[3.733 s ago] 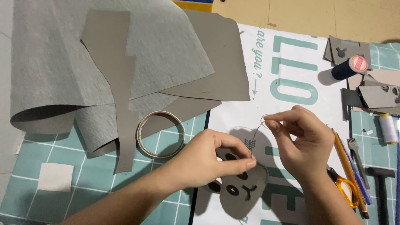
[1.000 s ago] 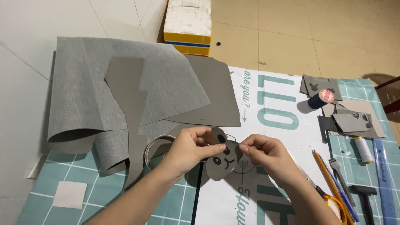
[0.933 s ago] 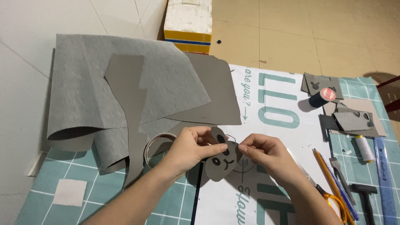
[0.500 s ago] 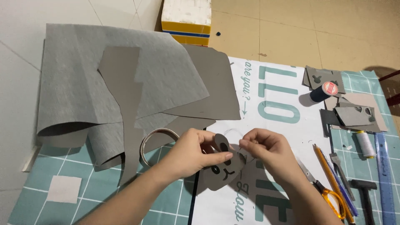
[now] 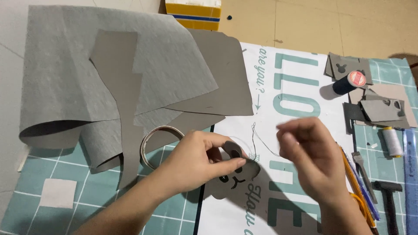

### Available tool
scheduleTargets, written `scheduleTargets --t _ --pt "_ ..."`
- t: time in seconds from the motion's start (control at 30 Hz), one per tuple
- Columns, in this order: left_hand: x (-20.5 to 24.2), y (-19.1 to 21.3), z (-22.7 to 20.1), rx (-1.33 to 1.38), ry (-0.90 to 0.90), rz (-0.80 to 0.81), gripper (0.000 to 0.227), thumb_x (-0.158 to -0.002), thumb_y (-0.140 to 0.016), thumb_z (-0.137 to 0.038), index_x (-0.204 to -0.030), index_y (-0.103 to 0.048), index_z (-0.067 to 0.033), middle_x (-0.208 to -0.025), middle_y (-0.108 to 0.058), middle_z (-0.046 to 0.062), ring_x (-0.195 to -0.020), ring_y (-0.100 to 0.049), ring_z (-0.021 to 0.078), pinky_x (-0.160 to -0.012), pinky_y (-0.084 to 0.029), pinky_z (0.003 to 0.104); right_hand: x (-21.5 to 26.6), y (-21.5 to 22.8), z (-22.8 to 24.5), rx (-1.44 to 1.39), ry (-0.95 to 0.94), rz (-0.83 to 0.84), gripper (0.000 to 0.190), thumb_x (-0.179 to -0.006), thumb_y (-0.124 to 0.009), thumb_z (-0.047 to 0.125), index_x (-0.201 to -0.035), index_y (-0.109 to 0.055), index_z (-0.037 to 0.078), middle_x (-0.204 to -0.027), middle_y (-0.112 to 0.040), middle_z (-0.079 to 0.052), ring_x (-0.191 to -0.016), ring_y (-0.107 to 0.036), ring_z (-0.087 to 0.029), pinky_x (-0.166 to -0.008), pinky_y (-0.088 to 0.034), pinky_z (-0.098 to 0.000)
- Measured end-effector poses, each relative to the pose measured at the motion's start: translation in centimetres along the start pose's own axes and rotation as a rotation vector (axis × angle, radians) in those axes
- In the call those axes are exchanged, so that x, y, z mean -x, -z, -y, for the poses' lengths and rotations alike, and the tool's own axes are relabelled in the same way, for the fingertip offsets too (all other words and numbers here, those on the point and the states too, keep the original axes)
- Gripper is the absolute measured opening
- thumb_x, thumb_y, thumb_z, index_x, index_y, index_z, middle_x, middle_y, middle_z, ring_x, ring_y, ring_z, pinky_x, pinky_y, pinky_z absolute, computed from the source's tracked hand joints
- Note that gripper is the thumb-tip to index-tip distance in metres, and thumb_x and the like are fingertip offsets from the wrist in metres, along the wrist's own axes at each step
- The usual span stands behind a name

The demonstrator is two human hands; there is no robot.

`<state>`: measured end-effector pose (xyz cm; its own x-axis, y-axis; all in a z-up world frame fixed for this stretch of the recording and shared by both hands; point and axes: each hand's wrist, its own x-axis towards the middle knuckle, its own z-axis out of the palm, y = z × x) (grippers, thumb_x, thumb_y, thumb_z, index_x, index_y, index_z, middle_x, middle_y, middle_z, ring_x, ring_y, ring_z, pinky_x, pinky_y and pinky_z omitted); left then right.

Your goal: Hand-sewing the edges of a small grey rabbit face made of felt on a crafting table.

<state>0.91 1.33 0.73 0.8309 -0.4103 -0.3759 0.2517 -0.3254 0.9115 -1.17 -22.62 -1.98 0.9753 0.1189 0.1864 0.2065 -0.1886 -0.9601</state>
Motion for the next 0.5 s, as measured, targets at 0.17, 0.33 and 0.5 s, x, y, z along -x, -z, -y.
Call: scheduleTargets --t 0.17,0.33,0.5 --pt "-0.7 -0.6 2.6 -0.260 -0.603 -0.060 0.008 -0.090 -0.075 -0.024 -0.092 -0.079 -0.0180 -0.079 -0.076 -0.006 -0.063 -0.060 0.0093 -0.058 -0.047 0.024 0.0 -1.2 1.2 0.260 0.293 0.091 0.012 -0.094 -0.061 -0.004 -0.102 -0.067 0.002 -0.095 -0.079 -0.008 -0.078 -0.067 -0.016 -0.073 -0.056 -0.0239" --pt "-1.0 -0.5 3.6 -0.467 -0.981 -0.221 0.019 -0.089 -0.076 0.001 -0.104 -0.072 -0.0111 -0.097 -0.075 0.001 -0.082 -0.071 0.0184 -0.064 -0.051 0.030 -0.6 -0.9 1.1 0.639 0.430 0.047 0.015 -0.096 -0.064 -0.006 -0.095 -0.069 0.008 -0.086 -0.073 -0.001 -0.069 -0.059 -0.016 -0.066 -0.049 -0.0254" --pt "-0.5 0.1 2.2 -0.426 -1.111 -0.304 0.023 -0.096 -0.056 0.010 -0.104 -0.074 -0.0036 -0.102 -0.077 0.009 -0.084 -0.074 0.0238 -0.069 -0.055 0.033 -0.3 -0.5 1.4 0.644 0.616 -0.086 0.019 -0.095 -0.062 -0.011 -0.086 -0.069 0.004 -0.089 -0.067 -0.016 -0.075 -0.060 -0.024 -0.068 -0.050 -0.0317"
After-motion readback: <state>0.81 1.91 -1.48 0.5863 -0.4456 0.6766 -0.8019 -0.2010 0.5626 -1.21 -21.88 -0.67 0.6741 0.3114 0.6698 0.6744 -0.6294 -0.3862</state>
